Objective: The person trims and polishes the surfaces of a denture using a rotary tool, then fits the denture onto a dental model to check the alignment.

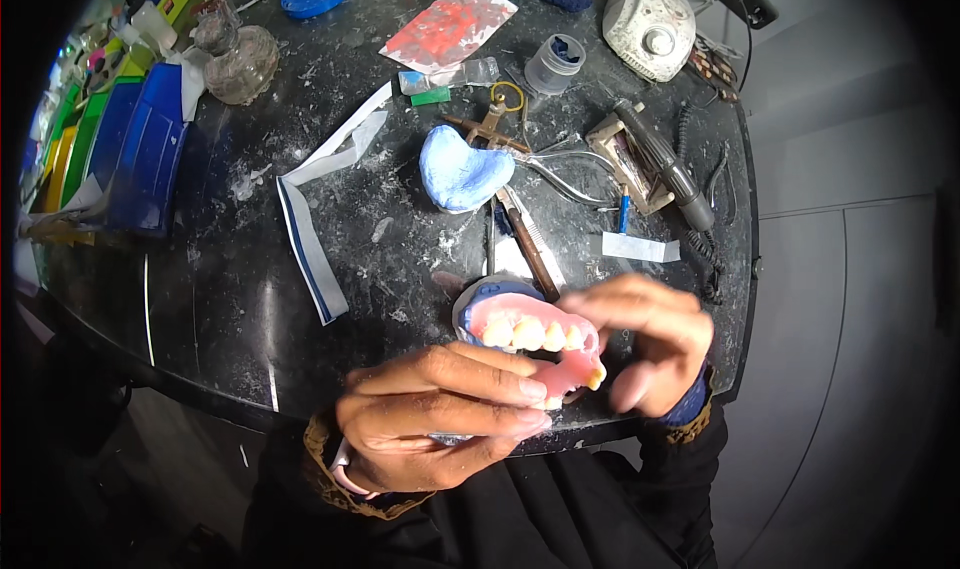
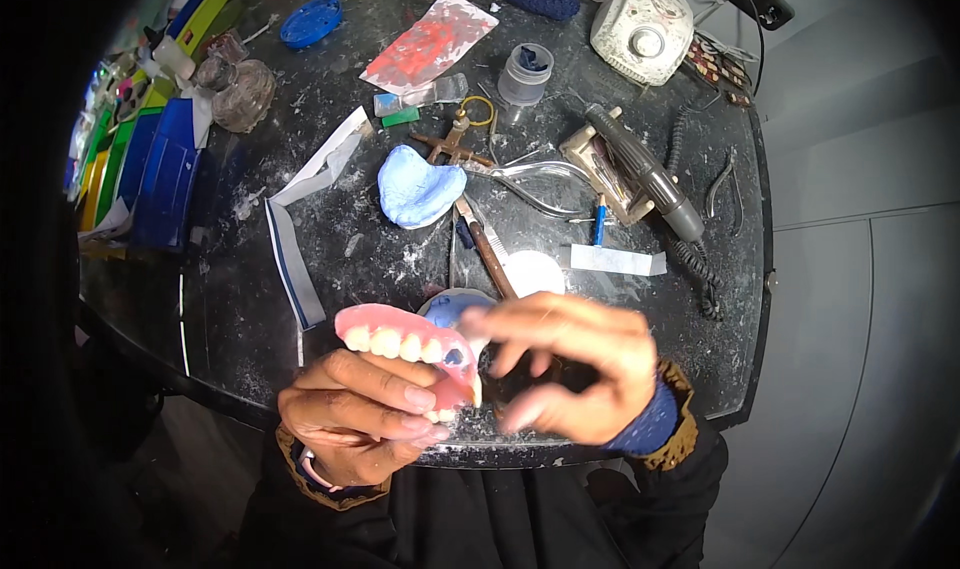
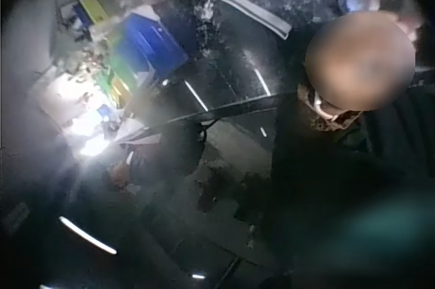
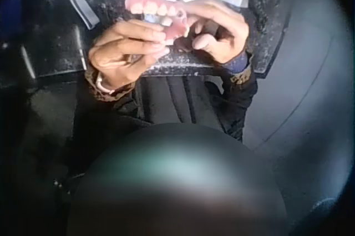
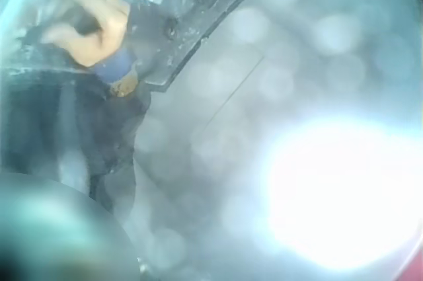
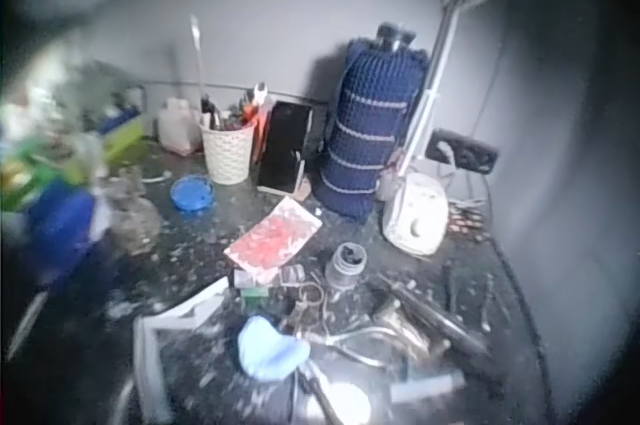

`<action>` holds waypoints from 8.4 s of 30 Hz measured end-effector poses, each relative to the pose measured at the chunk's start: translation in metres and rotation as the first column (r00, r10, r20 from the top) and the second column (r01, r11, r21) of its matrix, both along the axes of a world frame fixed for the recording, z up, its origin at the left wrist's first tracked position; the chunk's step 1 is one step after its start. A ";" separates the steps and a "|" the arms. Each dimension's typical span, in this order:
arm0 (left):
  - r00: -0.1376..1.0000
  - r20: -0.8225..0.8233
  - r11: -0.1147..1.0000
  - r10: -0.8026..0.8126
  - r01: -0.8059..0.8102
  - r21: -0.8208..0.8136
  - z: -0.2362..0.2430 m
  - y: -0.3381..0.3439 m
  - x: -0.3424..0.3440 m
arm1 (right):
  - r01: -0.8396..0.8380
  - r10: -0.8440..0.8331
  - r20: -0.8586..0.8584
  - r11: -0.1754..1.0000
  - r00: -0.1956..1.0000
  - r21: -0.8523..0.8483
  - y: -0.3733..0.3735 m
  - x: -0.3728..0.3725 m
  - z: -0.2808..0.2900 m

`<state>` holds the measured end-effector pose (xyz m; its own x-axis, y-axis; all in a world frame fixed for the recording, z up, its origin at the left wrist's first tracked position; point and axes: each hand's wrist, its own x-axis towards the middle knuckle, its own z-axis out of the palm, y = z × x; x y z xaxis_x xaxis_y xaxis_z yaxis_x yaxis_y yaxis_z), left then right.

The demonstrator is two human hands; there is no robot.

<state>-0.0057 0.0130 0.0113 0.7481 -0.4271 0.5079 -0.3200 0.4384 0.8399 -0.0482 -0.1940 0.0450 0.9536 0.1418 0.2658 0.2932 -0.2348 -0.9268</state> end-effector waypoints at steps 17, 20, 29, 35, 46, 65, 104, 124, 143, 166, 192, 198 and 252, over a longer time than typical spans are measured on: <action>0.951 0.102 0.923 0.292 -0.308 0.231 0.000 -0.006 0.004 | 0.176 -0.125 0.248 0.965 0.961 -0.193 0.006 -0.004 -0.008; 0.967 0.167 0.947 0.191 -0.227 0.227 0.000 -0.006 0.005 | 0.166 -0.117 0.237 0.966 0.964 -0.196 0.007 -0.005 -0.006; 0.967 0.190 0.939 0.170 -0.218 0.265 0.003 -0.006 0.005 | 0.183 -0.130 0.248 0.962 0.960 -0.201 0.010 -0.007 -0.005; 0.937 0.279 0.902 0.208 -0.294 0.316 0.002 -0.005 0.002 | 0.154 -0.077 0.298 0.958 0.951 -0.242 0.011 -0.007 -0.007; 0.970 0.182 0.962 0.159 -0.194 0.192 -0.001 -0.005 0.002 | 0.540 -0.401 0.469 0.080 0.787 -0.838 -0.097 0.055 -0.061; 0.993 0.068 0.996 0.091 -0.093 0.016 -0.007 -0.005 -0.003 | 0.083 0.084 0.226 0.762 0.971 -0.643 -0.008 0.008 -0.008; 0.994 0.081 0.994 0.074 -0.080 0.072 -0.008 -0.010 -0.001 | 0.144 0.048 0.275 0.759 0.960 -0.635 0.006 0.004 -0.012; 0.972 0.151 0.983 0.182 -0.180 -0.026 -0.016 -0.020 -0.008 | 0.159 0.077 0.336 0.768 0.939 -0.620 0.004 0.002 -0.014; 0.972 0.160 0.985 0.171 -0.169 -0.027 -0.013 -0.019 -0.008 | 0.107 0.129 0.324 0.779 0.937 -0.618 0.001 0.006 -0.014; 0.966 0.241 0.993 0.098 -0.111 0.043 -0.012 -0.013 0.002 | 0.122 0.120 0.315 0.749 0.942 -0.651 0.002 0.007 -0.012; 0.998 -0.035 0.996 -0.052 0.050 -0.071 -0.017 -0.009 -0.005 | 0.181 0.079 0.322 0.692 0.943 -0.699 0.001 0.005 -0.004; 0.815 -0.334 0.832 -0.473 0.289 -0.474 -0.034 -0.009 -0.001 | 0.286 -0.064 0.316 0.622 0.947 -0.729 0.013 0.000 0.016; 0.988 0.096 0.992 0.124 -0.125 -0.002 -0.013 -0.014 -0.006 | 0.172 0.031 0.243 0.619 0.970 -0.766 0.005 -0.005 0.004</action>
